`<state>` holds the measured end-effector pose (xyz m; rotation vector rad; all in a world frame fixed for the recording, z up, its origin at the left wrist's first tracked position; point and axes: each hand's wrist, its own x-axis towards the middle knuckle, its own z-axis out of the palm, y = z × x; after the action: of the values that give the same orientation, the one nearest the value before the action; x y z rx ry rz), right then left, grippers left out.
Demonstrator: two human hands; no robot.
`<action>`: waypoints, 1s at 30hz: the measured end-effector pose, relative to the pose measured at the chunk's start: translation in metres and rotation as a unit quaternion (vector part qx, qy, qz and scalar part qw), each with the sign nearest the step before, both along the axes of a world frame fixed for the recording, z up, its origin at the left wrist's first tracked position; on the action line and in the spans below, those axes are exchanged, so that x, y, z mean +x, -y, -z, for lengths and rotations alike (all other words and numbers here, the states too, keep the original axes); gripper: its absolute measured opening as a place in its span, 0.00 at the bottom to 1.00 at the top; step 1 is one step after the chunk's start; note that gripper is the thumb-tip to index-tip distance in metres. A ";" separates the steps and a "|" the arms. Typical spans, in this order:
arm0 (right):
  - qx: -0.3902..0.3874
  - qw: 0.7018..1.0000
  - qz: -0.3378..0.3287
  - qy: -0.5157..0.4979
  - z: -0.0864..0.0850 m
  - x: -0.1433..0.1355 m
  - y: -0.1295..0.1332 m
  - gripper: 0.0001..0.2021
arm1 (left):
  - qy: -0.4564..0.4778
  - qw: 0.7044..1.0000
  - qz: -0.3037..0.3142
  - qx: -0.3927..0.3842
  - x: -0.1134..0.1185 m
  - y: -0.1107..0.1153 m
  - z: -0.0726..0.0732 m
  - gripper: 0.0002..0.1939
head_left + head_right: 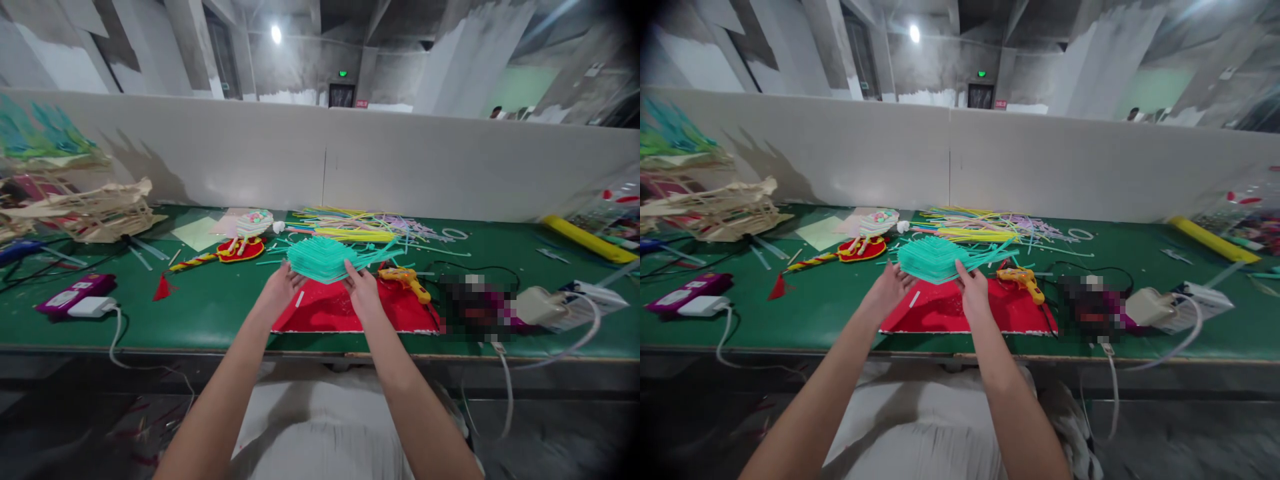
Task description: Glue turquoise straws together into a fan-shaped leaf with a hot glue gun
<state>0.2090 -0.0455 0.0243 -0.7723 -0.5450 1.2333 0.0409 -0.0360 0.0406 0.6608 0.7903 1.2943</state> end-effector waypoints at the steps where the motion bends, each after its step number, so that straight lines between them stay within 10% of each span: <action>1: 0.008 1.000 0.003 0.002 -0.001 -0.001 0.000 0.22 | 0.013 1.000 0.015 0.014 0.007 0.002 0.006 0.14; 9: 0.025 0.999 -0.004 0.029 0.005 -0.012 0.002 0.21 | 0.079 0.992 -0.025 0.091 0.051 0.010 0.018 0.28; 21: -0.044 0.966 0.025 0.255 0.023 0.007 -0.007 0.22 | 0.060 0.997 -0.046 -0.012 0.038 -0.011 0.020 0.21; 30: -0.024 0.977 0.010 0.212 0.030 0.006 -0.006 0.20 | 0.097 0.993 -0.046 -0.041 0.036 -0.013 0.031 0.18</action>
<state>0.2152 -0.0392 -0.0059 -1.0886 -0.8534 1.0686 0.0770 -0.0229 0.0099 0.4296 0.7168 1.3794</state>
